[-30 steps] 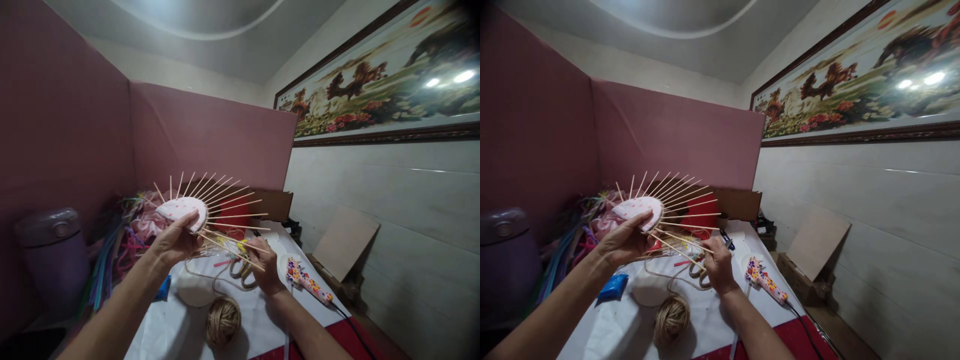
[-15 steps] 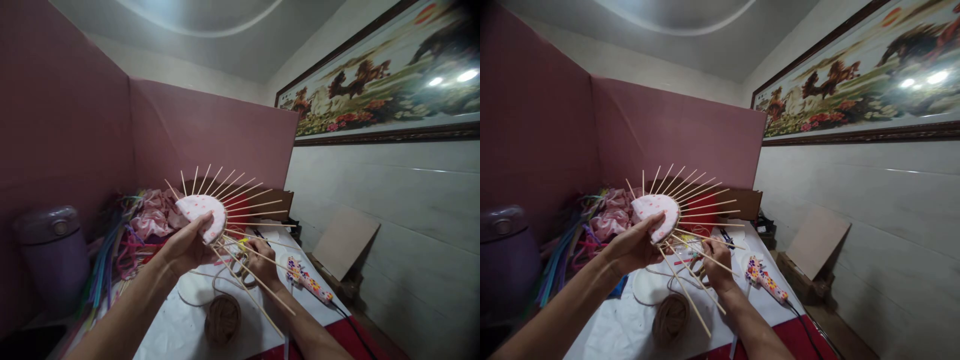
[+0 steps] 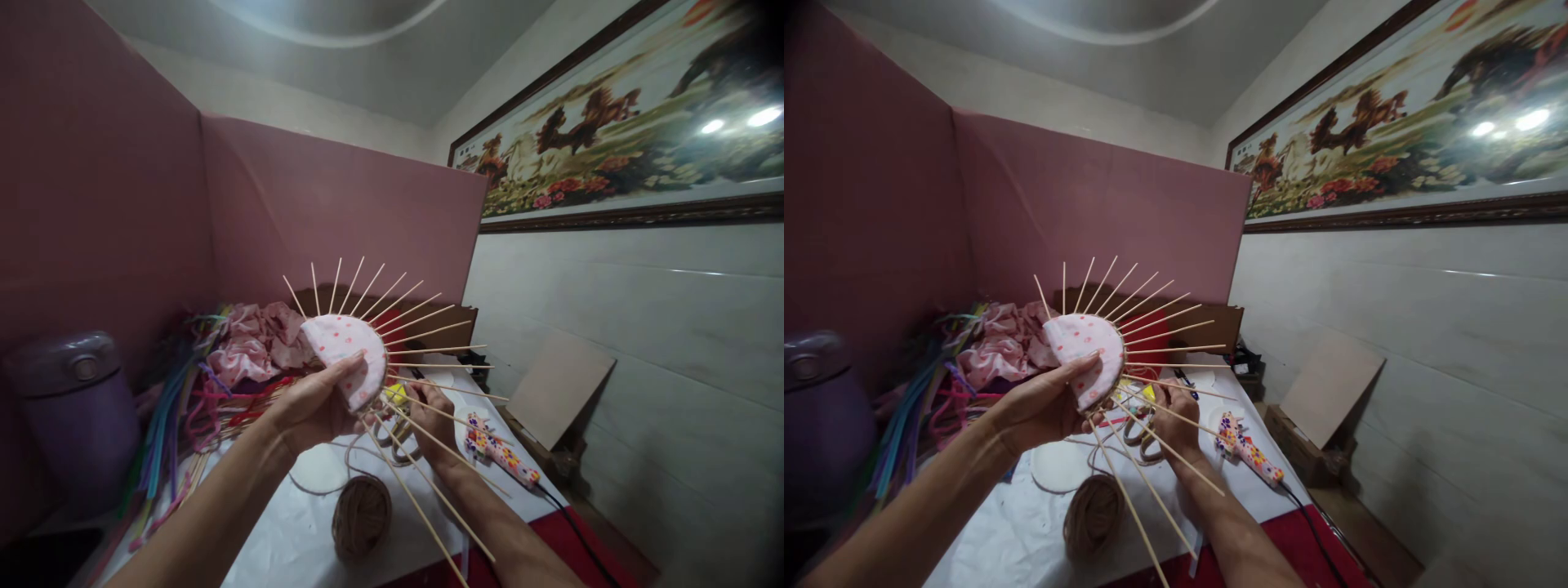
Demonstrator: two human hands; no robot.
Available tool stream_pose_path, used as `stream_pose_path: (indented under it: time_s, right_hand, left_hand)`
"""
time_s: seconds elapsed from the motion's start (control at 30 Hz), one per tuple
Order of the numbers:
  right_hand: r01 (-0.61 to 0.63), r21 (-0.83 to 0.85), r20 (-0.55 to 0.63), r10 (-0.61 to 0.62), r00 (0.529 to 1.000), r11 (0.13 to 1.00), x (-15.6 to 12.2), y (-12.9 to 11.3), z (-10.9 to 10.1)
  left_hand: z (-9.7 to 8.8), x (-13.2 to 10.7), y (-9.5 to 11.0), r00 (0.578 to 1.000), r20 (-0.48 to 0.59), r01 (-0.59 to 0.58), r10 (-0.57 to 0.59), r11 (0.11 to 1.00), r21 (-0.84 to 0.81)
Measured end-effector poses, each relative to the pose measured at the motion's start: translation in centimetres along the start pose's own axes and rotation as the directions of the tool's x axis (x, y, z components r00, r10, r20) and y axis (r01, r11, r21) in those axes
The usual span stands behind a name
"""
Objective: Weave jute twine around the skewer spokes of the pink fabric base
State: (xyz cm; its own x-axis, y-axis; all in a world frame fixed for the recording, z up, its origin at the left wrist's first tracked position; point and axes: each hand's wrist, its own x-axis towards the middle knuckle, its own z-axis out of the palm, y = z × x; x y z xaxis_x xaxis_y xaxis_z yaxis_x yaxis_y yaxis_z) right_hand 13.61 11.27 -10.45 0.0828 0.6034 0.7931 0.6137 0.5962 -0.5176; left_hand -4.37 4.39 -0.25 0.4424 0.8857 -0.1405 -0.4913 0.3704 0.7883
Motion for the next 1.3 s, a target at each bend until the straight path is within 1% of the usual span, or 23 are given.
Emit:
stream_pose_path:
  time_s: [0.1, 0.27, 0.37, 0.47, 0.57, 0.63, 0.7, 0.77, 0.87, 0.93, 1.0, 1.1, 1.2, 1.3]
  right_hand:
    - [-0.023, -0.017, -0.002, 0.023, 1.0, 1.0, -0.1, 0.0, 0.0]
    - [-0.055, -0.031, 0.011, 0.056, 0.998, 0.998, -0.1, 0.2, 0.0]
    - [-0.043, -0.034, -0.005, 0.043, 0.999, 0.998, 0.0, 0.5, 0.0]
    - [-0.075, -0.044, -0.07, 0.072, 0.995, 0.996, 0.1, 0.7, -0.2]
    - [-0.117, -0.036, -0.168, 0.109, 0.98, 0.993, 0.2, 0.7, -0.5]
    - [-0.121, -0.024, -0.219, 0.113, 0.969, 0.992, 0.2, 0.7, -0.7]
    - [-0.115, -0.011, -0.243, 0.109, 0.964, 0.993, 0.2, 0.6, -0.9]
    - [-0.105, 0.0, -0.244, 0.102, 0.964, 0.994, 0.2, 0.5, -0.9]
    - [-0.115, 0.002, -0.241, 0.112, 0.964, 0.993, 0.2, 0.5, -0.9]
    - [-0.118, 0.013, -0.256, 0.118, 0.96, 0.993, 0.2, 0.5, -0.9]
    - [-0.103, 0.034, -0.29, 0.109, 0.951, 0.994, 0.2, 0.5, -0.9]
    - [-0.047, 0.035, -0.332, 0.056, 0.942, 0.998, 0.1, 0.4, -1.1]
    - [0.034, 0.018, -0.352, -0.025, 0.936, 0.999, 0.2, 0.0, -1.4]
    - [0.11, 0.027, -0.368, -0.092, 0.925, 0.994, 0.3, -0.1, -1.5]
  left_hand:
    - [-0.1, 0.1, 0.0, 0.999, -0.025, -0.043, 0.043, 0.999, -0.014]
    - [-0.1, 0.1, 0.1, 0.998, -0.021, -0.064, 0.064, 0.998, -0.006]
    - [-0.5, 0.2, 0.4, 0.991, -0.081, -0.109, 0.105, 0.993, -0.047]
    - [-1.1, 0.3, 0.9, 0.983, -0.135, -0.131, 0.121, 0.989, -0.069]
    - [-1.7, 0.3, 1.6, 0.974, -0.184, -0.145, 0.131, 0.988, -0.063]
    - [-2.1, 0.3, 2.0, 0.959, -0.234, -0.18, 0.163, 0.982, -0.054]
    - [-2.5, 0.3, 2.2, 0.943, -0.275, -0.209, 0.189, 0.977, -0.044]
    - [-2.9, 0.3, 2.2, 0.943, -0.273, -0.206, 0.189, 0.978, -0.034]
    - [-3.1, 0.4, 2.1, 0.961, -0.22, -0.173, 0.167, 0.985, -0.012]
    - [-3.2, 0.5, 2.1, 0.965, -0.207, -0.166, 0.162, 0.986, -0.002]
    - [-3.2, 0.5, 2.1, 0.959, -0.226, -0.179, 0.173, 0.984, -0.004]
    - [-3.2, 0.5, 2.3, 0.941, -0.272, -0.209, 0.202, 0.978, 0.001]
    - [-3.4, 0.5, 2.3, 0.925, -0.298, -0.227, 0.235, 0.972, 0.063]
    - [-3.7, 0.7, 2.3, 0.922, -0.305, -0.207, 0.24, 0.969, 0.136]
